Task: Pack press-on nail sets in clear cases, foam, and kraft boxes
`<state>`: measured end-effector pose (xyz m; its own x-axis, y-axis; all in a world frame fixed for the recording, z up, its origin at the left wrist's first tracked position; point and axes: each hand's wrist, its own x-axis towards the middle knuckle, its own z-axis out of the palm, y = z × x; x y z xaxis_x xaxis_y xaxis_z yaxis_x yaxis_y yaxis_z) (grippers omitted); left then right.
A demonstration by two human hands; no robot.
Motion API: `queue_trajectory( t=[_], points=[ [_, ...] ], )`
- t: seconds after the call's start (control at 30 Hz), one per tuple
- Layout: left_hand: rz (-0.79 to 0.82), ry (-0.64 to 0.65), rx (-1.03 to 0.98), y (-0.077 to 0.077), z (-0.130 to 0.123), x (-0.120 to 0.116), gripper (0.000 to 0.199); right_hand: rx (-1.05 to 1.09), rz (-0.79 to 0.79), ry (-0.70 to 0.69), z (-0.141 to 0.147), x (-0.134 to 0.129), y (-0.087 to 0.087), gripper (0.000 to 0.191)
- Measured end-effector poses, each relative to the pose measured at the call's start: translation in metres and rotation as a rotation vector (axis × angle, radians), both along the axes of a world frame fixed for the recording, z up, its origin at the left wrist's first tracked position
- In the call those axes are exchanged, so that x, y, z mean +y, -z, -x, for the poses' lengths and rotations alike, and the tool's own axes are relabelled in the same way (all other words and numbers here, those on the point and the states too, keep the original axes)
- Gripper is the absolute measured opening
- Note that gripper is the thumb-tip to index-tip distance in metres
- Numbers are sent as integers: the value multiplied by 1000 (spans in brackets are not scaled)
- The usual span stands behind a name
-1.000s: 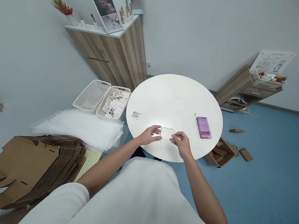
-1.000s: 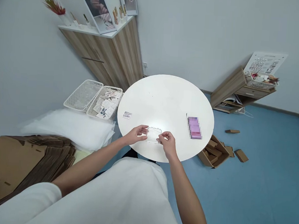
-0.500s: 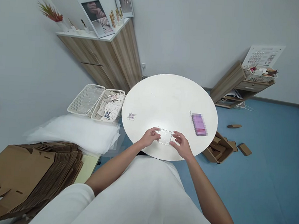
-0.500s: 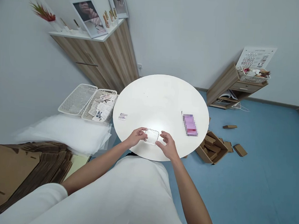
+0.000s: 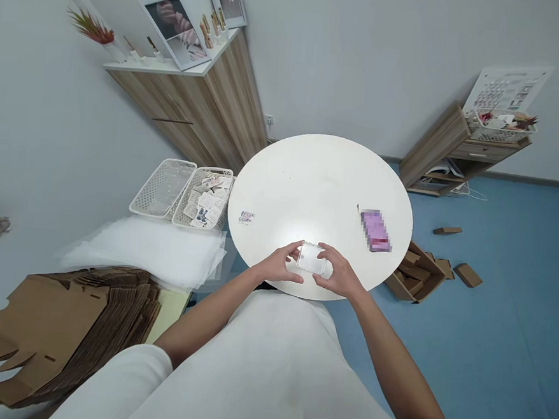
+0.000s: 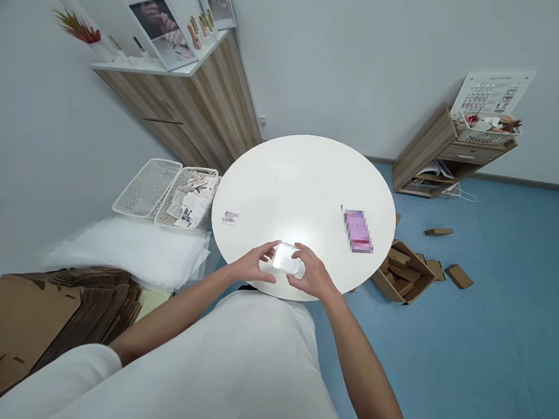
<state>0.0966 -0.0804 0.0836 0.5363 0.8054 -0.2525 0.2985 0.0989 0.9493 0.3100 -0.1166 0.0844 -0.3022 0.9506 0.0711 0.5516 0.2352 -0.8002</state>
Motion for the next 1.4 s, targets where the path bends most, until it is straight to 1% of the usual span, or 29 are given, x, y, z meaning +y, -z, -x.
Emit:
queue_trajectory(
  t=[0.07, 0.23, 0.47, 0.6, 0.8, 0.93, 1.07, 1.2, 1.27, 1.33, 1.4],
  points=[
    [-52, 9, 30, -2, -2, 1, 97, 12, 5, 14, -4, -1, 0, 39],
    [-108, 40, 39, -1, -12, 6, 85, 60, 12, 35, -7, -2, -1, 39],
    [-160, 98, 18, -7, -16, 7, 76, 67, 7, 30, -11, -3, -3, 38],
    [-168, 94, -10, -2, -18, 5, 74, 49, -28, 24, -14, -4, -4, 37],
    [-72, 86, -119, 10, -19, 1, 77, 66, -55, 13, -17, -2, -3, 37],
    [-22, 45, -147, 14, -18, 1, 80, 189, 17, 20, -17, 3, 1, 39],
    [94, 18, -233, 15, -17, 1, 81, 195, 86, 6, -16, 11, 0, 38],
    [192, -54, -296, 15, -12, 4, 76, 194, 114, 14, -13, 16, -3, 38],
    [250, -87, -300, 17, -9, 5, 69, 187, 130, 15, -13, 16, -4, 39],
    [313, -106, -295, 19, -7, 5, 60, 183, 172, 2, -13, 16, -6, 38],
    [342, -126, -278, 22, -6, 4, 56, 190, 233, 2, -14, 19, -6, 36]
  ],
)
